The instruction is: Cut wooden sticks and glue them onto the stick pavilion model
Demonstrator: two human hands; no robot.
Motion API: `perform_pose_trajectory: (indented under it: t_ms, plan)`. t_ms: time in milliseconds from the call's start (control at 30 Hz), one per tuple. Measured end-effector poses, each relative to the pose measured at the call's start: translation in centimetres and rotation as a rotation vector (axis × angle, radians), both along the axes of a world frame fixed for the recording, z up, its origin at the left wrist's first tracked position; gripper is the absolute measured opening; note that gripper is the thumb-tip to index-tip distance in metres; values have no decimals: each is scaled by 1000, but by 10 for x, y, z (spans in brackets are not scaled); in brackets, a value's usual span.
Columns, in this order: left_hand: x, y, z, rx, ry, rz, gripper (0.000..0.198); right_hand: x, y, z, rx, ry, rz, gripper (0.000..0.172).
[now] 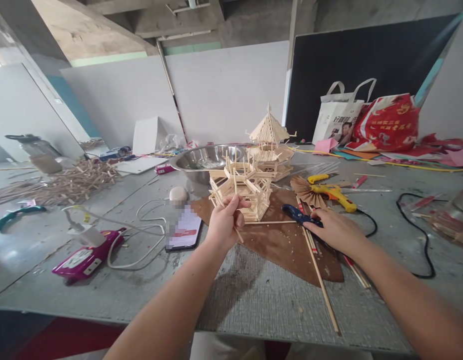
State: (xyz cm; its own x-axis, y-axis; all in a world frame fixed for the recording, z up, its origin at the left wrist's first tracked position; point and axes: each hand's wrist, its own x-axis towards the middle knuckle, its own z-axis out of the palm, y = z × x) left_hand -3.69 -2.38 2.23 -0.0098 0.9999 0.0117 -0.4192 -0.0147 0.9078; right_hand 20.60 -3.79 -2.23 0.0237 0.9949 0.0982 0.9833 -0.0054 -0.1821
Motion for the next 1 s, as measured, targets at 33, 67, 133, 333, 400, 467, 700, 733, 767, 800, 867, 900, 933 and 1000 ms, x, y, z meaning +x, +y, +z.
perform_pose_trajectory:
  t_ms: [33, 67, 133, 333, 400, 467, 700, 733, 767, 800, 867, 900, 933, 1000]
  plan:
    - [-1, 1, 0, -8, 14, 6, 23, 1, 0, 0, -3, 1, 3, 35]
    - [-1, 2, -1, -13, 26, 12, 24, 1, 1, -1, -5, 2, 5, 35]
    - [-1, 3, -3, -16, 46, 24, 24, 2, 1, -1, -8, 1, 10, 35]
    - [2, 2, -10, -11, 99, 86, 25, 3, 2, -2, 10, -7, 19, 34]
    - [3, 1, -10, -12, 100, 104, 25, 2, 1, -2, 15, -12, 14, 33]
    - [4, 0, -10, -16, 91, 115, 25, 2, 0, -1, 18, -21, 7, 33]
    - [4, 0, -10, -55, 29, 126, 27, 3, -1, -2, 33, -13, 25, 34]
    - [5, 0, -11, -58, 29, 124, 27, 3, -1, -2, 35, -13, 24, 34]
    - [5, 1, -11, -61, 30, 121, 28, 3, 0, -2, 36, -14, 23, 34]
    - [5, 1, -11, -64, 32, 117, 28, 3, 0, -3, 37, -15, 22, 34]
    - [5, 1, -12, -71, 35, 105, 28, 3, 0, -3, 40, -16, 26, 34]
    - [4, 1, -12, -75, 34, 98, 28, 3, 0, -3, 43, -17, 29, 34]
    - [4, 1, -13, -80, 31, 92, 28, 4, 0, -4, 47, -17, 32, 34]
    - [4, 2, -13, -86, 22, 83, 28, 4, 0, -4, 55, -17, 39, 34]
